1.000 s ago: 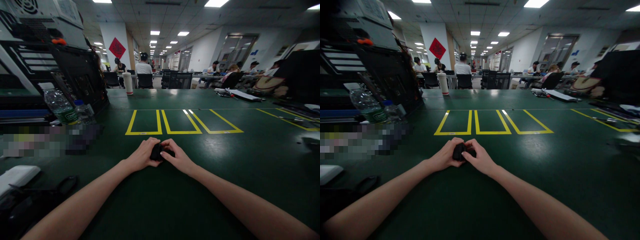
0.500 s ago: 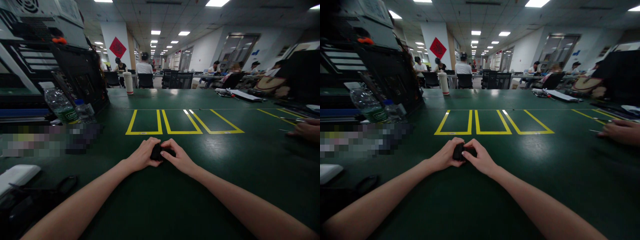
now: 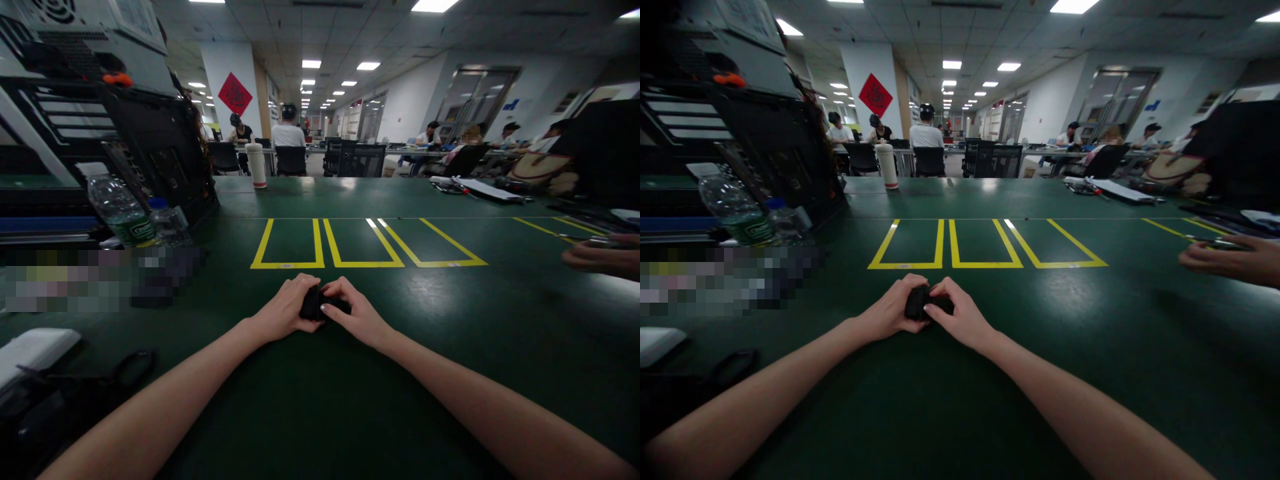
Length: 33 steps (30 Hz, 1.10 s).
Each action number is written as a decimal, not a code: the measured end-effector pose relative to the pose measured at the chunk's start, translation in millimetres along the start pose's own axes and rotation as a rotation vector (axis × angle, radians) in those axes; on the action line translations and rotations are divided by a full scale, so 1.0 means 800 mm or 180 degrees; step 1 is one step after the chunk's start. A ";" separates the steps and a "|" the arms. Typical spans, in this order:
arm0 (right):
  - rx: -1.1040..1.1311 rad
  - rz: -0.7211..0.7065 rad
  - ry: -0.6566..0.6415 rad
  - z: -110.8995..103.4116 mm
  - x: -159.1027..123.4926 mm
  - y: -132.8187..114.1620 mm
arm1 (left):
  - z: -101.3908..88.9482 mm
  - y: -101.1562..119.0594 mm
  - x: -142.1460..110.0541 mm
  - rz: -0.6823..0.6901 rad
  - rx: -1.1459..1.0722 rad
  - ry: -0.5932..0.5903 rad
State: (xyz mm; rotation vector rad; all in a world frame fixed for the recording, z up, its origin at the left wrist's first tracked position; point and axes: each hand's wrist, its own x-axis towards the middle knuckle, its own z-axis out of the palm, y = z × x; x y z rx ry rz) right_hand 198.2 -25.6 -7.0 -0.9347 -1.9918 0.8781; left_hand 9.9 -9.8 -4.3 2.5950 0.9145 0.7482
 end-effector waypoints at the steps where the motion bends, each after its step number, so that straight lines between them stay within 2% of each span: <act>1: 0.0031 0.0017 0.0015 0.001 0.000 0.001 | 0.001 0.000 0.000 -0.0005 -0.0002 0.0013; 11: 0.0905 0.0633 0.0171 0.006 0.002 0.008 | 0.003 -0.003 0.001 0.0029 0.0028 0.0035; 16: 0.1188 0.0584 0.0174 0.014 0.008 0.009 | 0.001 0.000 0.001 0.0051 0.0039 -0.0005; 20: 0.1016 0.0567 0.0197 0.011 0.004 0.000 | -0.002 0.001 -0.001 0.0024 0.0104 -0.0018; 24: 0.1221 0.0783 0.0007 0.008 -0.004 -0.008 | -0.001 -0.001 -0.002 -0.0036 0.0127 -0.0044; 33: 0.1370 0.0698 -0.0253 0.001 0.007 0.000 | -0.006 0.006 0.000 -0.0044 0.0041 -0.0101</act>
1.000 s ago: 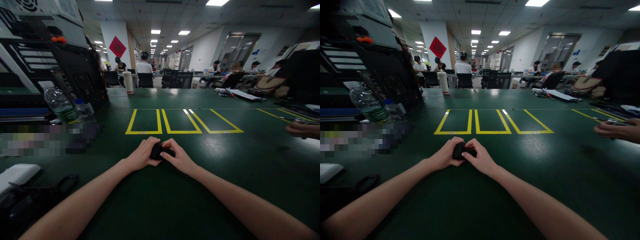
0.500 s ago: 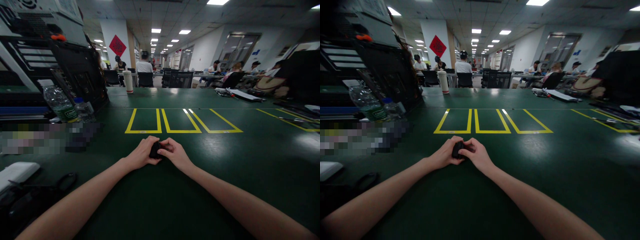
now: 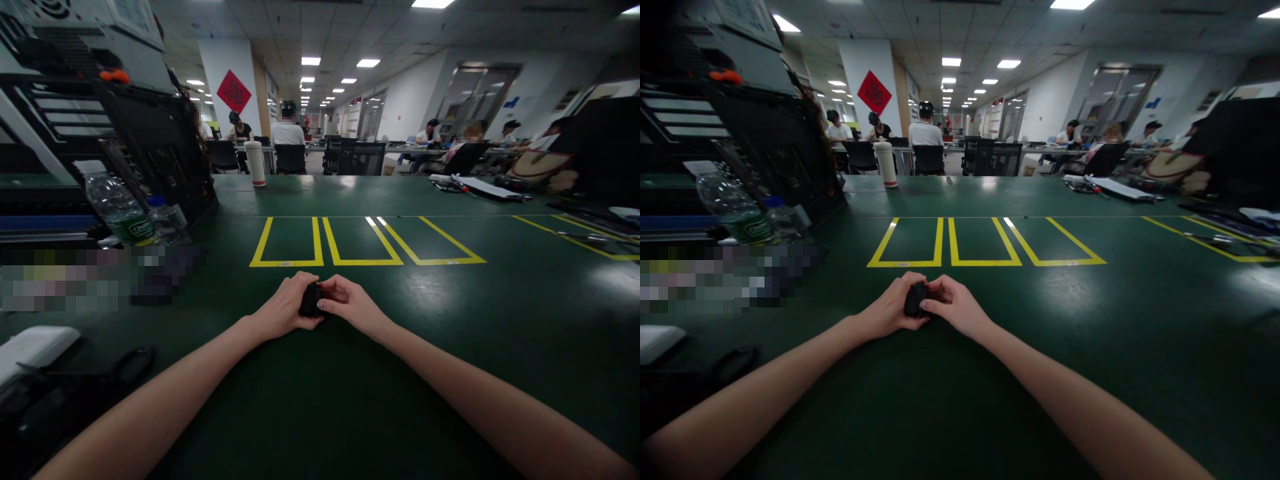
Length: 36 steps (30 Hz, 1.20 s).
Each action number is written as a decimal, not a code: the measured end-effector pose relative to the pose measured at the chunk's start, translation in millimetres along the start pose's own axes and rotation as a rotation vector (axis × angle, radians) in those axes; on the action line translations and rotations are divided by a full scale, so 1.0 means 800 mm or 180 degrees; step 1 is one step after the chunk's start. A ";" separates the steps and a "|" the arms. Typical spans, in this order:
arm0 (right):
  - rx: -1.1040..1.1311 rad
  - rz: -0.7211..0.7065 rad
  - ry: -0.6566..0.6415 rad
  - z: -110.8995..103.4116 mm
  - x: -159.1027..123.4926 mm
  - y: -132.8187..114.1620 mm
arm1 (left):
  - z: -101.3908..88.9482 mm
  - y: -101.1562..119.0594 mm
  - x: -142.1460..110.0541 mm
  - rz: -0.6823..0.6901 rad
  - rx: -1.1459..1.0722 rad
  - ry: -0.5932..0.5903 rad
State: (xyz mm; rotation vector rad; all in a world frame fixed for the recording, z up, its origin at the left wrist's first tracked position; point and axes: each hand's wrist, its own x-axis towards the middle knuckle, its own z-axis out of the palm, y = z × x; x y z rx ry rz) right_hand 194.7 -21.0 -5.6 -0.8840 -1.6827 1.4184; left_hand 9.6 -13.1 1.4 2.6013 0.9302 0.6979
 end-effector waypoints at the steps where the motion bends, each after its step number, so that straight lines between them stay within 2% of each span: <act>1: 0.0007 0.0002 -0.0013 -0.001 0.001 0.000 | -0.001 0.001 0.000 0.0000 -0.0011 -0.0008; 9: -0.0168 0.0080 0.0009 -0.003 0.001 0.002 | 0.002 0.001 0.002 -0.0225 -0.0128 0.0028; 13: -0.0117 -0.0116 -0.0070 -0.002 -0.001 0.000 | 0.007 -0.003 0.003 -0.0199 -0.0075 0.0025; 28: -0.0483 -0.0046 0.0013 0.003 -0.005 -0.001 | 0.000 0.003 0.004 -0.0168 0.0034 -0.0056; 36: -0.0253 -0.0152 -0.0260 0.000 -0.004 0.003 | 0.006 -0.003 0.004 -0.0177 0.0124 -0.0018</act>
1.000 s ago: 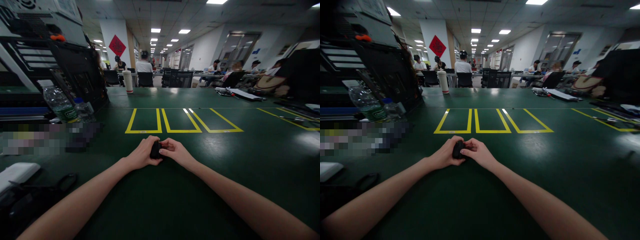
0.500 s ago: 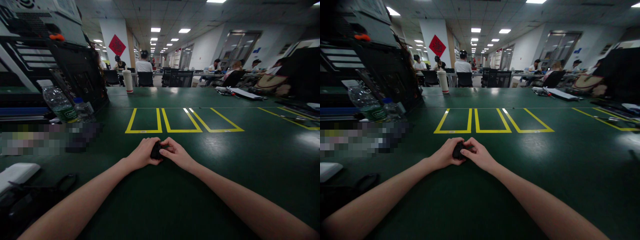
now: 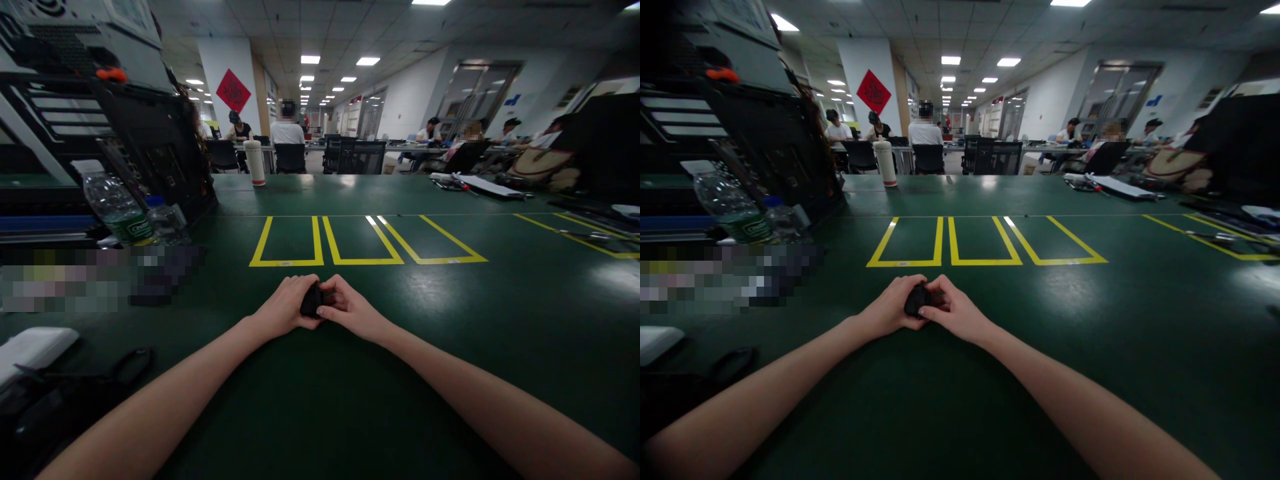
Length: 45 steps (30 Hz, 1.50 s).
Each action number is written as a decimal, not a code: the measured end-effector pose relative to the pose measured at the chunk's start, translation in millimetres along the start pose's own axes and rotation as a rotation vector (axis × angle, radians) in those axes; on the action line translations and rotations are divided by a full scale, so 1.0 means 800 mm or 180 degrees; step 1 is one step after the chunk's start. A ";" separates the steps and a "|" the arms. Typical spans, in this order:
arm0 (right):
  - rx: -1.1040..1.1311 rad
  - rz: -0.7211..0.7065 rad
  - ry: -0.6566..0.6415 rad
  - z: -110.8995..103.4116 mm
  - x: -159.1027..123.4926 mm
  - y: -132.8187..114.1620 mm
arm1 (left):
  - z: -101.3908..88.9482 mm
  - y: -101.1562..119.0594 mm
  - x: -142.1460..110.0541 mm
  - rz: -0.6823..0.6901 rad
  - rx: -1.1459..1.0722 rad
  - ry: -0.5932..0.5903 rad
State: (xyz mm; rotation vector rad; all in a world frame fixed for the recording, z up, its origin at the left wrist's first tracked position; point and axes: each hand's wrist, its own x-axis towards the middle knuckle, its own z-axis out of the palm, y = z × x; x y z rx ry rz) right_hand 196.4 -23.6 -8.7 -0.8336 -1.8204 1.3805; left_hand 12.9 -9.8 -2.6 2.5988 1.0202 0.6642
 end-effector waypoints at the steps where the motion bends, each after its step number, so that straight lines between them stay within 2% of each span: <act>1: -0.0034 -0.0011 0.0026 0.000 0.000 0.000 | 0.001 -0.001 0.000 0.0011 0.0017 0.0022; 5: -0.0175 -0.0079 0.0166 0.003 0.000 0.000 | 0.002 -0.001 0.001 0.0035 0.0039 0.0127; 12: -0.0509 -0.0038 0.0229 0.005 -0.002 0.000 | -0.006 0.007 0.001 -0.0012 -0.0094 -0.0042; 16: -0.0807 -0.0243 0.0158 0.005 -0.004 0.001 | -0.006 0.006 0.001 0.0007 0.0001 -0.0052; 19: -0.0972 -0.0446 0.0266 0.004 -0.004 0.004 | -0.005 0.006 0.002 0.0026 0.0029 -0.0053; 22: -0.0918 -0.0453 0.0377 0.004 -0.002 0.005 | -0.005 0.006 0.002 0.0026 0.0008 -0.0055; 26: -0.0710 -0.0231 0.0311 0.005 0.000 0.002 | -0.006 0.006 0.002 0.0008 -0.0022 -0.0067; 29: -0.0862 -0.0188 0.0305 0.006 0.000 0.000 | -0.005 0.005 0.001 0.0027 -0.0045 -0.0067; 38: -0.1122 -0.0584 0.0245 0.003 -0.004 0.000 | 0.000 0.003 0.001 -0.0027 0.0056 -0.0032; 45: -0.0792 -0.0293 0.0364 0.004 0.000 -0.002 | -0.005 0.006 0.001 0.0004 0.0025 -0.0111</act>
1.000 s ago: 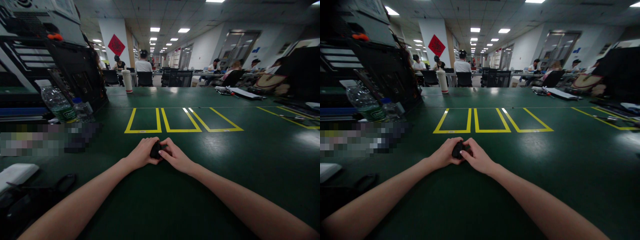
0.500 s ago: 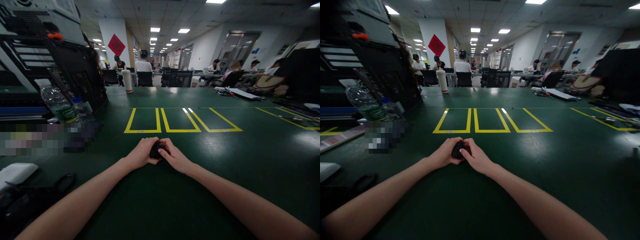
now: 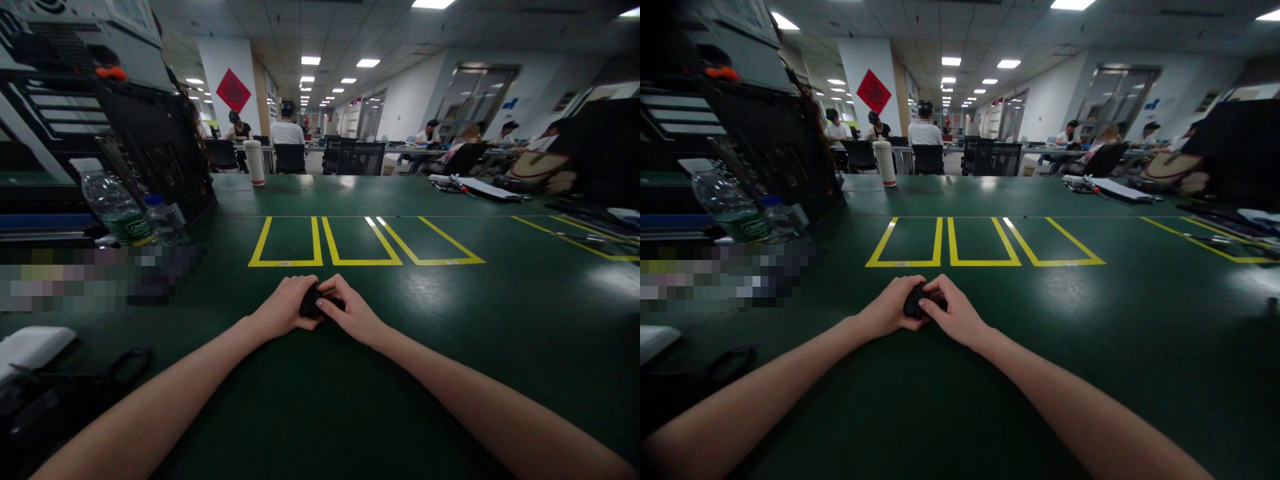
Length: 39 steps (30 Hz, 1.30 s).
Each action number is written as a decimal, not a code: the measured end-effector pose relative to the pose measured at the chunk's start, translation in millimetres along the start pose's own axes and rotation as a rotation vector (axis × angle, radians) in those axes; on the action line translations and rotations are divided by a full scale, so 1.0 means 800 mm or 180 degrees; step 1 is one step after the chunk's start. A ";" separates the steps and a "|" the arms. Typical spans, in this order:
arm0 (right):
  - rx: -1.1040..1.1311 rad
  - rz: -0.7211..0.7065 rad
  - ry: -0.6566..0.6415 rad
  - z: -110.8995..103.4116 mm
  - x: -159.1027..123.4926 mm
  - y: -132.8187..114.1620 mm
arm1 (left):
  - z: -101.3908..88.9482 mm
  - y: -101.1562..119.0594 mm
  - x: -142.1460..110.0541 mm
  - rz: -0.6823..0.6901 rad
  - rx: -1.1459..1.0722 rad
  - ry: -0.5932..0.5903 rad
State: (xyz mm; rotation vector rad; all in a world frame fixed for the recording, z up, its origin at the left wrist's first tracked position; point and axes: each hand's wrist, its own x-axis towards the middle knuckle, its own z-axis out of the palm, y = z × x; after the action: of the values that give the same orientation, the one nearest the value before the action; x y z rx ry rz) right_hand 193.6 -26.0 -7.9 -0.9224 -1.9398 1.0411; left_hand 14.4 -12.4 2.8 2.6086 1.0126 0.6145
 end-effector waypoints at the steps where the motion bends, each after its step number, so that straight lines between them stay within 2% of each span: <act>1: -0.0003 0.0061 -0.0019 0.000 0.000 0.000 | -0.001 0.001 0.000 -0.0017 -0.0006 -0.0019; 4: -0.0055 0.0173 -0.0131 -0.002 0.000 -0.001 | -0.002 0.002 0.001 -0.0090 -0.0002 -0.0027; 9: 0.0007 0.0011 -0.0274 -0.004 -0.002 -0.004 | -0.002 0.002 0.001 -0.0068 0.0028 -0.0024; 15: 0.0138 0.0062 -0.0125 -0.003 -0.001 -0.001 | -0.001 0.001 0.001 -0.0011 0.0052 0.0005; 22: 0.0246 0.0235 -0.0133 0.000 0.001 0.002 | -0.001 0.001 0.002 -0.0037 0.0071 -0.0018; 25: 0.0158 0.0096 -0.0196 -0.002 0.000 -0.001 | -0.003 0.002 0.001 -0.0023 0.0032 -0.0006; 30: -0.0219 -0.0227 -0.0035 -0.004 -0.002 -0.002 | -0.002 0.001 0.000 -0.0042 -0.0015 0.0016; 39: 0.0028 0.0186 -0.0127 0.000 -0.001 -0.002 | -0.001 0.001 0.000 -0.0059 -0.0039 0.0019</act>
State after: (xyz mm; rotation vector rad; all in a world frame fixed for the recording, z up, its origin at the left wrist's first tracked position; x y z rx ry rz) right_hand 193.4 -27.2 -6.9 -0.9653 -1.9496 1.1086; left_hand 14.2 -12.8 4.1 2.5855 1.0305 0.6226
